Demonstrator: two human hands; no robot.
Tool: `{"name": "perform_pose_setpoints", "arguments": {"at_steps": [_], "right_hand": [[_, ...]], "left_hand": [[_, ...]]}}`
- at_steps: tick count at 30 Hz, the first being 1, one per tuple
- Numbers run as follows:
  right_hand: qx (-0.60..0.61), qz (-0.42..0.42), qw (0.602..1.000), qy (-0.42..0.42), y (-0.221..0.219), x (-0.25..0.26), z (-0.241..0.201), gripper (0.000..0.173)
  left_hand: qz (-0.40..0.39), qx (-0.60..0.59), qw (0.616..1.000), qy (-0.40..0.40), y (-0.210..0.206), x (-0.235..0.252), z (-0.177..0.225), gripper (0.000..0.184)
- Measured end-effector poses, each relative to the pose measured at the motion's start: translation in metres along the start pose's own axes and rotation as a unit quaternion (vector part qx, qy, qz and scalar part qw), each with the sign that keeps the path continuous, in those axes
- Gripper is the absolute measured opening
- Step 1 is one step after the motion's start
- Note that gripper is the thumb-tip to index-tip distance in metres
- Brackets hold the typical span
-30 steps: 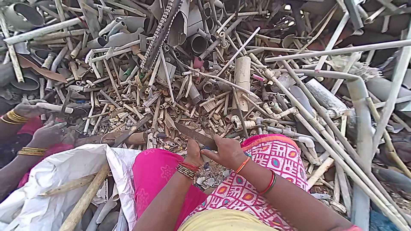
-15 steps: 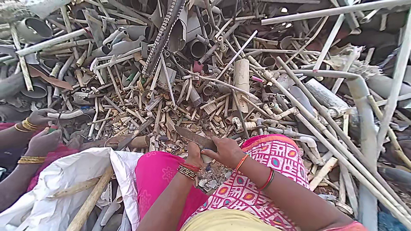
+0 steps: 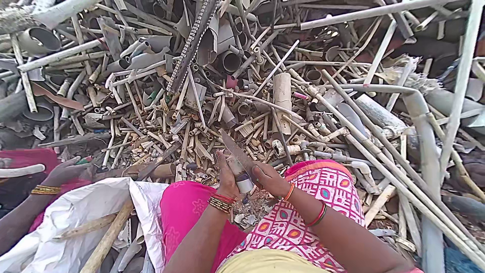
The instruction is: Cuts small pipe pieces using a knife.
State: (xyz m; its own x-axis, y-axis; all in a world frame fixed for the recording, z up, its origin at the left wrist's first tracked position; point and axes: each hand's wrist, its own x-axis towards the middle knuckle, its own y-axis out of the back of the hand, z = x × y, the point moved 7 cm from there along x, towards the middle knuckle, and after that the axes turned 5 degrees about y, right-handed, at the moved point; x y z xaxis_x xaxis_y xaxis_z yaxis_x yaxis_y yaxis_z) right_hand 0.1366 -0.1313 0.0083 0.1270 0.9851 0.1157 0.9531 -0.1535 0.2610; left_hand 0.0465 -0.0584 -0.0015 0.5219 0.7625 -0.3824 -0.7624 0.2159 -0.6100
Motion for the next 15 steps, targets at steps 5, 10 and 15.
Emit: {"name": "perform_pose_setpoints", "arguments": {"at_steps": [5, 10, 15], "right_hand": [[-0.089, 0.060, 0.994, -0.033, 0.007, -0.005, 0.001, 0.052], [-0.249, 0.034, 0.968, -0.026, -0.004, -0.013, -0.019, 0.074], [-0.314, 0.064, 0.947, -0.011, -0.008, -0.016, -0.029, 0.069]], "left_hand": [[0.001, -0.027, 0.999, 0.018, 0.003, 0.001, 0.003, 0.077], [-0.002, -0.015, 1.000, -0.023, 0.003, -0.003, 0.007, 0.072], [-0.010, -0.025, 0.999, -0.034, 0.004, -0.001, 0.006, 0.074]]}}
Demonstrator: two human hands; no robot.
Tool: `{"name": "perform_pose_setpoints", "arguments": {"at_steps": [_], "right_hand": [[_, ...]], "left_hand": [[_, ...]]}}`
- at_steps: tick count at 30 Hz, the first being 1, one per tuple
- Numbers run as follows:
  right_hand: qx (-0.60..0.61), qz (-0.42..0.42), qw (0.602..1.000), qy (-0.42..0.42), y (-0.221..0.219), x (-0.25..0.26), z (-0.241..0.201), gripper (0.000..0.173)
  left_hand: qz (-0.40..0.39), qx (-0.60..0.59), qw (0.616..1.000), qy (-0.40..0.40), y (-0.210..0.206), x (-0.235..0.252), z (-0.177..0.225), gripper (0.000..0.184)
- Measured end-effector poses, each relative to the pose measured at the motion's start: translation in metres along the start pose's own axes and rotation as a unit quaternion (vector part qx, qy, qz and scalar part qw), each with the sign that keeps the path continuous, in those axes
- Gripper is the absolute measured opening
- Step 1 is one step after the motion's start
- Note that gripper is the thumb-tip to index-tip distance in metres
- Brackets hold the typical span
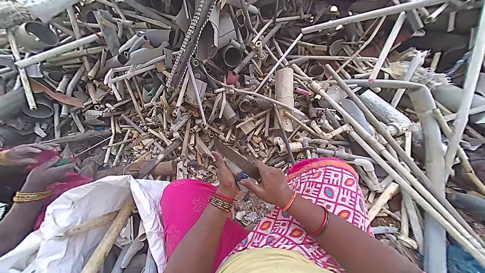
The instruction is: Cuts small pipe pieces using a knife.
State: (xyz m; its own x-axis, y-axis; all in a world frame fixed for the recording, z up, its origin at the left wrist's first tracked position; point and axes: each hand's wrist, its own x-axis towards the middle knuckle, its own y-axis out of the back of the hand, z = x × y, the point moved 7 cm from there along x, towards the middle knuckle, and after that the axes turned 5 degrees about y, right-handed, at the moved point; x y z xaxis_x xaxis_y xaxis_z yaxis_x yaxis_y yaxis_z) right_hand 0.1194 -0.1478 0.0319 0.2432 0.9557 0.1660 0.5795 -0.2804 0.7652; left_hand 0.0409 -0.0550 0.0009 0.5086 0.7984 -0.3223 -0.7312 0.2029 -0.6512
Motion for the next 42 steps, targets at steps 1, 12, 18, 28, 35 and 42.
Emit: {"name": "perform_pose_setpoints", "arguments": {"at_steps": [1, 12, 18, 28, 35, 42], "right_hand": [[-0.005, -0.009, 1.000, -0.001, 0.000, 0.000, -0.001, 0.068], [-0.006, -0.042, 0.999, -0.006, -0.002, -0.002, 0.002, 0.067], [0.056, -0.081, 0.995, -0.024, -0.008, -0.002, 0.007, 0.068], [0.287, -0.032, 0.956, 0.046, -0.012, 0.003, 0.010, 0.054], [0.335, 0.015, 0.942, -0.030, -0.013, 0.009, 0.025, 0.041], [0.129, 0.008, 0.992, 0.007, -0.009, 0.003, 0.012, 0.075]], "left_hand": [[-0.010, -0.007, 1.000, -0.003, 0.001, 0.001, -0.001, 0.075], [-0.048, -0.026, 0.998, -0.012, 0.001, 0.002, -0.009, 0.074], [-0.033, -0.003, 0.999, -0.033, -0.001, -0.002, -0.007, 0.074], [-0.056, 0.023, 0.997, -0.054, -0.012, -0.008, 0.009, 0.077], [-0.033, -0.002, 0.999, 0.018, -0.008, -0.004, 0.006, 0.084], [-0.007, 0.026, 0.999, -0.018, -0.008, -0.010, 0.008, 0.069]]}}
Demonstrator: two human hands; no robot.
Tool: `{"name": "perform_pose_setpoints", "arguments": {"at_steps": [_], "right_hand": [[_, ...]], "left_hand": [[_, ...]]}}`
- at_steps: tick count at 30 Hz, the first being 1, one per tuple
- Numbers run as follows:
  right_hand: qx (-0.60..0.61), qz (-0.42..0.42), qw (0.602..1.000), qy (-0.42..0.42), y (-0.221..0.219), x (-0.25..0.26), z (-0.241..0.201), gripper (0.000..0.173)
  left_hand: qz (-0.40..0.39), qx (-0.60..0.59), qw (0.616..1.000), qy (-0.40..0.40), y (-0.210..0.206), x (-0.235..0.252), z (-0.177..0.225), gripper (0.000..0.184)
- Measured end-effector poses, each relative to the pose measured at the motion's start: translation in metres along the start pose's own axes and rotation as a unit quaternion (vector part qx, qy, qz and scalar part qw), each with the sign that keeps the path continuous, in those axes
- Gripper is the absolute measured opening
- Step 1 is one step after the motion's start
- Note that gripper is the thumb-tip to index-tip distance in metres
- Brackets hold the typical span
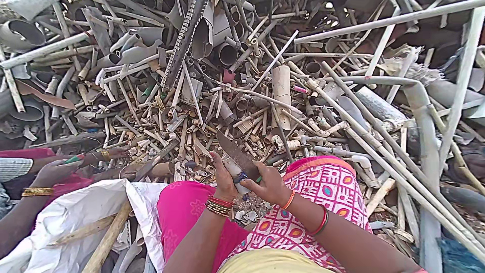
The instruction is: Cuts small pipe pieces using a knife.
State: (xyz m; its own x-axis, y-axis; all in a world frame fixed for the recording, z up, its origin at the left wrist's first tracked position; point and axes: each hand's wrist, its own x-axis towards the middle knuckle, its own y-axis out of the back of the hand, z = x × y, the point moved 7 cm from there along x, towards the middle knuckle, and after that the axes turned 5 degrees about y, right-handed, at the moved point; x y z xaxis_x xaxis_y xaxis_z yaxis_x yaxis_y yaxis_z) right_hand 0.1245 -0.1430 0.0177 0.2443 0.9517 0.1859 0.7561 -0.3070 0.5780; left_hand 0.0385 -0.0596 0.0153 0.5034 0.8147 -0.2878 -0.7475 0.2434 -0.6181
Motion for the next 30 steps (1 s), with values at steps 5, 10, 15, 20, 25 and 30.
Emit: {"name": "perform_pose_setpoints", "arguments": {"at_steps": [5, 10, 15, 20, 25, 30], "right_hand": [[-0.031, -0.007, 0.999, -0.016, 0.000, -0.003, -0.004, 0.076], [-0.053, 0.064, 0.996, 0.025, 0.001, -0.007, -0.006, 0.073], [-0.079, 0.064, 0.995, 0.015, 0.003, -0.008, -0.011, 0.074], [-0.085, 0.022, 0.996, -0.006, 0.005, -0.007, -0.012, 0.073], [-0.003, -0.068, 0.997, -0.034, -0.004, 0.000, -0.003, 0.066], [0.117, -0.072, 0.990, -0.041, -0.007, 0.004, 0.005, 0.052]], "left_hand": [[0.020, 0.036, 0.999, -0.028, 0.000, -0.004, 0.003, 0.068], [0.013, 0.033, 0.998, -0.044, -0.002, -0.006, 0.001, 0.068], [0.012, 0.019, 0.998, -0.059, -0.001, -0.006, 0.000, 0.069], [0.054, 0.048, 0.995, -0.076, 0.002, -0.009, -0.001, 0.066], [0.064, 0.066, 0.994, -0.060, 0.004, -0.006, -0.006, 0.066], [-0.074, 0.040, 0.996, 0.040, 0.001, 0.003, -0.011, 0.071]]}}
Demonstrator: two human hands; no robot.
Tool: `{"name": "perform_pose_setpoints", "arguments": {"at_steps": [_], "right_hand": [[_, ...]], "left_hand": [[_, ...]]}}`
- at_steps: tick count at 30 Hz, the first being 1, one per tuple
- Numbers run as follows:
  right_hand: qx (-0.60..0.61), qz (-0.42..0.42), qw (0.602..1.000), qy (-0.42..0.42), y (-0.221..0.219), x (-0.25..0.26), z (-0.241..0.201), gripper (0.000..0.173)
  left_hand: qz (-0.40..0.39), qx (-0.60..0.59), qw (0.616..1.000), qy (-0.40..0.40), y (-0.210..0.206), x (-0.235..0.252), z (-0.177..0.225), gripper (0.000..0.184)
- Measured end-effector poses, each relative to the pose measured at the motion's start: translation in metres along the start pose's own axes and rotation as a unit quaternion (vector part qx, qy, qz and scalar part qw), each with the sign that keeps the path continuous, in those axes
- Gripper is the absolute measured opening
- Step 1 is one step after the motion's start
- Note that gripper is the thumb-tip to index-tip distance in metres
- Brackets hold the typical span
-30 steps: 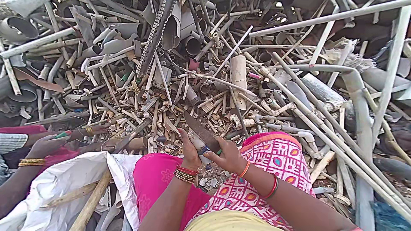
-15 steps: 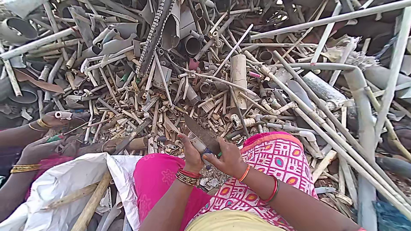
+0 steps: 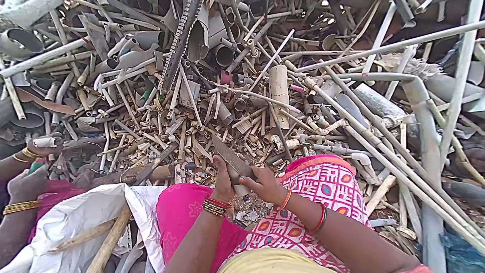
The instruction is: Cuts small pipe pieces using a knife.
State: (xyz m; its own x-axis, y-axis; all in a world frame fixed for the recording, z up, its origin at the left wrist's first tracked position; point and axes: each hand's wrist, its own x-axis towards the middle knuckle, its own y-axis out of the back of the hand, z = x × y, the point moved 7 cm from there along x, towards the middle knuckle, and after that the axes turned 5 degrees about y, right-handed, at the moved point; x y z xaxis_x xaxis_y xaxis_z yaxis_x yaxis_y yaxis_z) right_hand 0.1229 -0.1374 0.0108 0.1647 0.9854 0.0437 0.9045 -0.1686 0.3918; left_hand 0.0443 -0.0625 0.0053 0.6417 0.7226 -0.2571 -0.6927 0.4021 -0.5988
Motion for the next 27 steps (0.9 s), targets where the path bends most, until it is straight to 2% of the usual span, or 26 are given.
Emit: {"name": "perform_pose_setpoints", "arguments": {"at_steps": [2, 4, 6, 13, 17, 19, 21, 24, 26, 27], "right_hand": [[0.046, -0.002, 0.999, -0.011, 0.001, 0.001, 0.003, 0.044], [0.083, -0.003, 0.996, -0.033, 0.001, 0.000, 0.006, 0.036], [0.112, 0.007, 0.992, -0.056, 0.000, -0.004, 0.008, 0.031], [0.214, 0.059, 0.973, -0.059, -0.007, -0.014, 0.006, 0.021], [0.225, 0.063, 0.970, -0.060, -0.009, -0.012, 0.006, 0.019], [0.231, 0.062, 0.969, -0.058, -0.011, -0.012, 0.007, 0.019], [0.251, 0.057, 0.965, -0.057, -0.014, -0.011, 0.005, 0.017], [0.289, 0.034, 0.956, -0.043, -0.015, -0.007, 0.001, 0.015], [0.291, 0.029, 0.956, -0.020, -0.014, -0.001, 0.000, 0.015], [0.281, 0.025, 0.959, -0.017, -0.014, 0.000, 0.001, 0.015]], "left_hand": [[-0.004, -0.008, 1.000, 0.009, -0.001, 0.000, -0.002, 0.061], [0.043, 0.007, 0.999, -0.007, -0.004, -0.004, -0.002, 0.046], [0.077, 0.060, 0.995, -0.032, -0.006, -0.007, 0.002, 0.039], [0.086, 0.214, 0.970, -0.078, -0.004, -0.004, 0.013, 0.034], [0.113, 0.274, 0.952, -0.080, 0.000, 0.000, 0.013, 0.041], [0.115, 0.282, 0.951, -0.054, 0.001, 0.001, 0.012, 0.046], [0.100, 0.241, 0.965, -0.011, 0.001, 0.003, 0.010, 0.049], [0.021, 0.064, 0.993, 0.097, 0.002, 0.005, 0.000, 0.052], [-0.057, -0.008, 0.985, 0.164, 0.003, 0.004, -0.006, 0.052], [-0.068, -0.018, 0.982, 0.176, 0.003, 0.002, -0.006, 0.051]]}}
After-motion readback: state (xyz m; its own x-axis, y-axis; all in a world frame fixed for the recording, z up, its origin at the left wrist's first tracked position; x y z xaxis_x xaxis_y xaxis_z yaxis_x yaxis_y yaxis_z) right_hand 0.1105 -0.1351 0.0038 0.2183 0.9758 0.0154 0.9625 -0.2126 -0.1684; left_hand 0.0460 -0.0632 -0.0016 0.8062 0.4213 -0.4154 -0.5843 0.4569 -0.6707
